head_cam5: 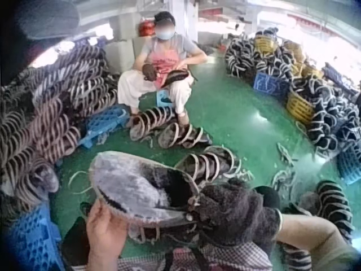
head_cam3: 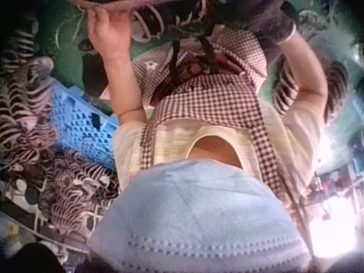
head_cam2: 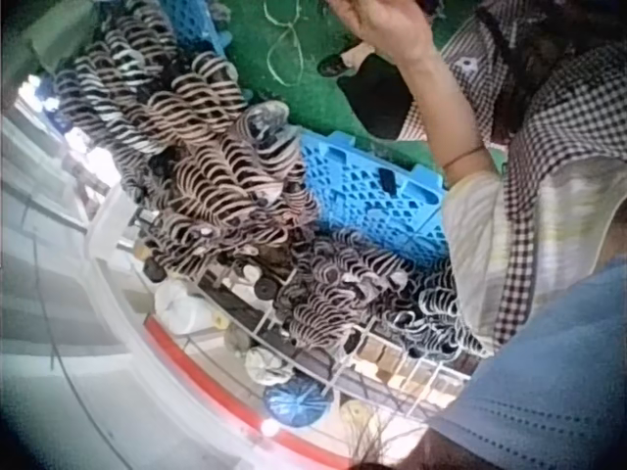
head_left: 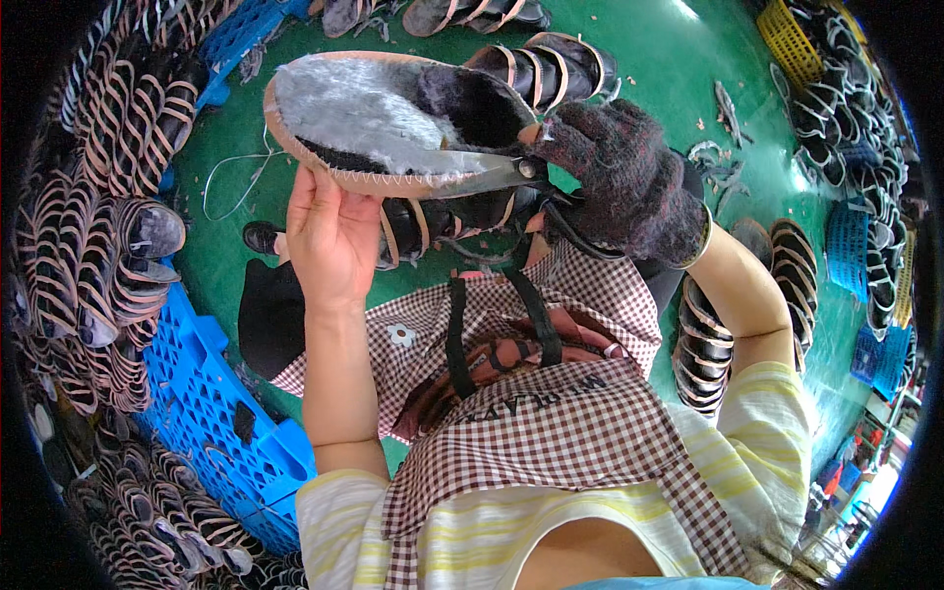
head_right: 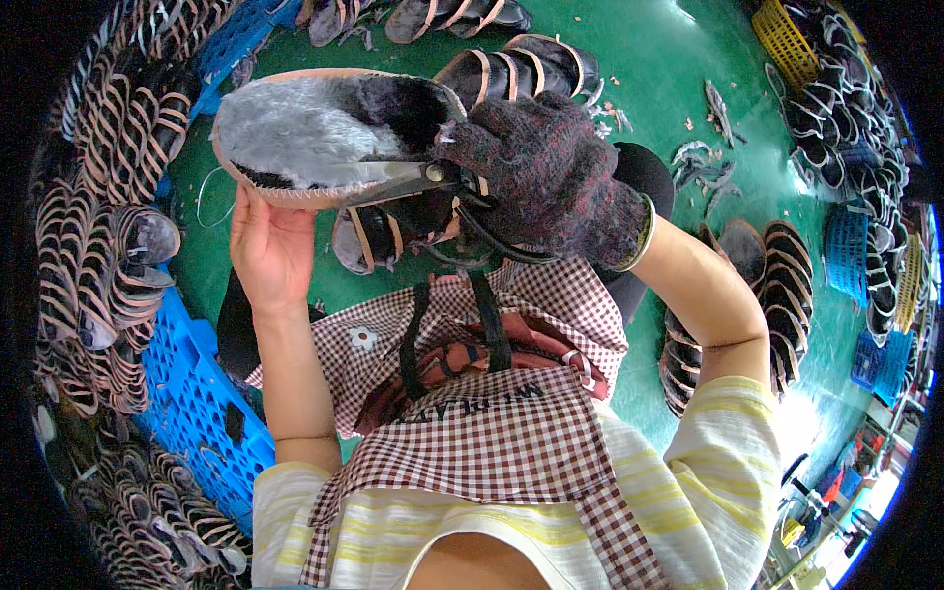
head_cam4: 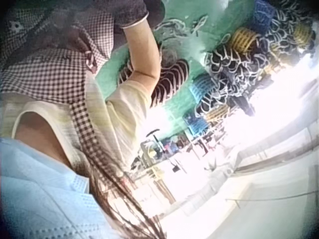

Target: Using scissors to trim excess material from the edges of shoe uppers.

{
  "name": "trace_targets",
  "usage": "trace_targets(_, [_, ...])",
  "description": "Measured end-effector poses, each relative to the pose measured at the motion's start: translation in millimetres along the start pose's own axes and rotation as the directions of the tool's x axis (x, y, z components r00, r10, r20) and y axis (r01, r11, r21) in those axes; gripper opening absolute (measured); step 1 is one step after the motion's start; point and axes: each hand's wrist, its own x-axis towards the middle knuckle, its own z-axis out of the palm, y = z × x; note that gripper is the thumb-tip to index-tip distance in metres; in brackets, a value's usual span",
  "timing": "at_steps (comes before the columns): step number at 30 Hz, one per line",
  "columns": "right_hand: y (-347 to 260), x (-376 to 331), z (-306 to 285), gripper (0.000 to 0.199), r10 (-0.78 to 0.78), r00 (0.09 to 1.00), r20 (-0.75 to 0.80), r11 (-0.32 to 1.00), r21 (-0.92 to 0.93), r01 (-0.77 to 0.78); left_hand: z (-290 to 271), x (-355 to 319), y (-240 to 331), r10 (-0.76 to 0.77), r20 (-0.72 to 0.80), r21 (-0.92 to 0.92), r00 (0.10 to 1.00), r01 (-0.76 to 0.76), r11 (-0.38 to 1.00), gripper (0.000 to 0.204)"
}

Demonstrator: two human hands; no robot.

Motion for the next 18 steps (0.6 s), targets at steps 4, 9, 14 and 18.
trace_targets(4, [-9,-4,-8,0.062,0.082,0.996,0.039,0.997,0.001,-0.082,3,-4,8,0.005,-0.036,0.061,0.999,-0.003,0.998,0.033])
trace_targets(9, [-19,12,-9,0.053,-0.015,1.000,-0.016,0.995,-0.098,0.014,5,-12,-12,-0.035,-0.076,0.138,0.997,0.045,0.989,0.032])
trace_targets(14, [-22,4,-11,0.059,0.067,0.994,0.088,0.996,0.057,-0.073,18,-14,-9,-0.069,-0.009,0.030,0.998,0.069,0.997,0.031])
trace_targets(18, [-29,16,-12,0.056,0.050,0.999,-0.008,0.999,-0.022,-0.050,16,-14,-16,-0.114,-0.043,0.132,0.993,0.119,0.984,0.030])
